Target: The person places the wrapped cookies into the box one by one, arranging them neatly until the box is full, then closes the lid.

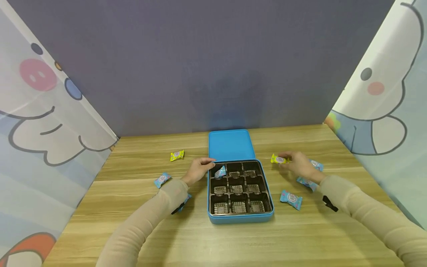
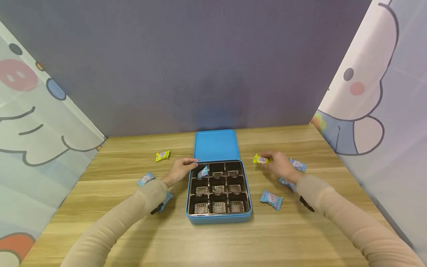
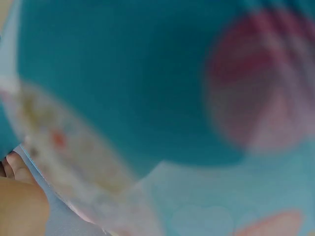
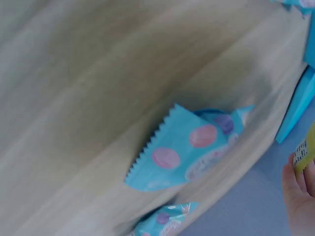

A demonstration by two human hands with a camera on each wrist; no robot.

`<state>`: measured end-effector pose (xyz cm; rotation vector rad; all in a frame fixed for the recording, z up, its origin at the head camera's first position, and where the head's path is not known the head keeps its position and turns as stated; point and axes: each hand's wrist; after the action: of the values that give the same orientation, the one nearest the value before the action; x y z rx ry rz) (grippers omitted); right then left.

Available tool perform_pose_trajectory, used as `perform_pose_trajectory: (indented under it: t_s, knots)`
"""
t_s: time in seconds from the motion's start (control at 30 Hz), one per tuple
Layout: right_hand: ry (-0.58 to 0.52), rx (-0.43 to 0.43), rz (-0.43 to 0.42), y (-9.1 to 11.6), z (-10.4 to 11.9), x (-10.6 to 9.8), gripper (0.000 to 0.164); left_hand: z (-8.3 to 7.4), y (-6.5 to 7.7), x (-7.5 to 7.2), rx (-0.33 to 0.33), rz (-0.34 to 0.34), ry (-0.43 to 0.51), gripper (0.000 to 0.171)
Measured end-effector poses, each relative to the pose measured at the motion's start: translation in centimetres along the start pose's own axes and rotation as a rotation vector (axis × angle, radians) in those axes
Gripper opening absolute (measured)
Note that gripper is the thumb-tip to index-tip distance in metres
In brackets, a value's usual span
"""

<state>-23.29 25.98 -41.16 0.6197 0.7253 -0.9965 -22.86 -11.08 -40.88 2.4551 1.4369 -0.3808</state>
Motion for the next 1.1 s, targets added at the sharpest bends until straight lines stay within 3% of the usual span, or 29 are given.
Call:
perform_pose_trajectory:
  t_s: [0.23, 0.4, 0.83, 1.1]
  knots:
    - [0.036, -0.013, 0.0, -0.1, 0.5, -0.8, 0.043, 2.7, -1.5, -0.2, -0.006, -0.016, 0.025, 0.029]
    - [0.034, -0.03, 0.014, -0.4, 1.0, -1.1, 0.044, 3.2, -1.7, -0.2, -0.001, -0.037, 0.004, 0.027]
    - [0.045, -0.045, -0.011, -1.0, 2.8, -2.4, 0.043, 2.8, -1.5, -0.2, 0.006, -0.023, 0.024, 0.03]
    - [0.072, -0.063, -0.03, -1.3, 3.9, -2.8, 0.043, 0.0, 0.1, 0.0, 0.011, 0.002, 0.019, 0.03]
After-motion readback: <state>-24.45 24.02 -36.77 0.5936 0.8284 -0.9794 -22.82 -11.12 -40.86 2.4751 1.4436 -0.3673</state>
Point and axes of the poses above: each hand's wrist, its own y-axis away from the middle knuckle, its own x-axis out of the palm, z = x × y, and after that the axes turned 13 degrees about z, right-handed
